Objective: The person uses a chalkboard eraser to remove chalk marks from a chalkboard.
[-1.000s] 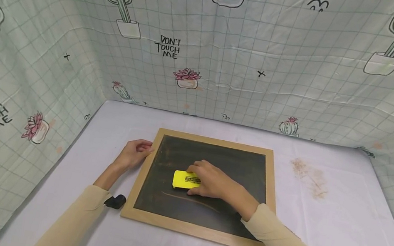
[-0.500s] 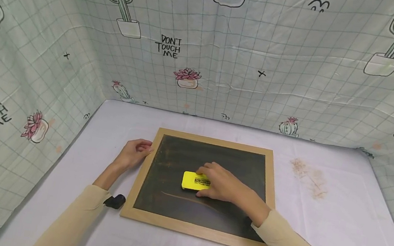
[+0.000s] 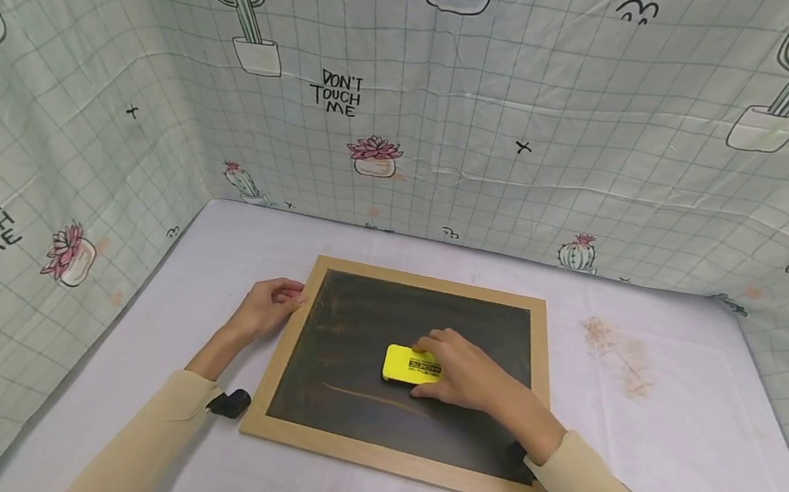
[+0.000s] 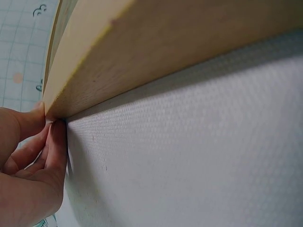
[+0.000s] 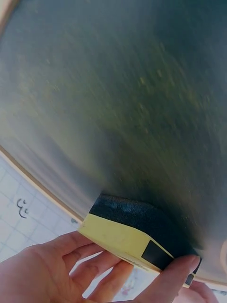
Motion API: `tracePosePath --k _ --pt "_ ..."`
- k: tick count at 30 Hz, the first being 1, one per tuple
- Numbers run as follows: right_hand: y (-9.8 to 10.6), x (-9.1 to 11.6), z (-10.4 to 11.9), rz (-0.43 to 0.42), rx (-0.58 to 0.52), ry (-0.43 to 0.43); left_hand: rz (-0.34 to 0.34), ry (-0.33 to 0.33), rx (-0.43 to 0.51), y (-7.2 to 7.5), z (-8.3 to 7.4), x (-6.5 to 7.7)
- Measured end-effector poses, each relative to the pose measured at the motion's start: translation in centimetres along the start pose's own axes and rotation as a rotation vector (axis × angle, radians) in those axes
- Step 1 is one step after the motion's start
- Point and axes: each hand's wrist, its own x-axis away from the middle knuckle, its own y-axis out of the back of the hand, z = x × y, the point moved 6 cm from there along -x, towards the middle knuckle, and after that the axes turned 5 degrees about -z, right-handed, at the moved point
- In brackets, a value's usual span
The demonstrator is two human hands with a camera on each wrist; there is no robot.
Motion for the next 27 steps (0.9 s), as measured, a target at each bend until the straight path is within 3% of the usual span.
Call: tracePosePath --k 27 --pt "2.1 4.6 -2.4 -0.070 0.001 -0.071 0.008 0.011 -0.011 0.0 -0.1 0.1"
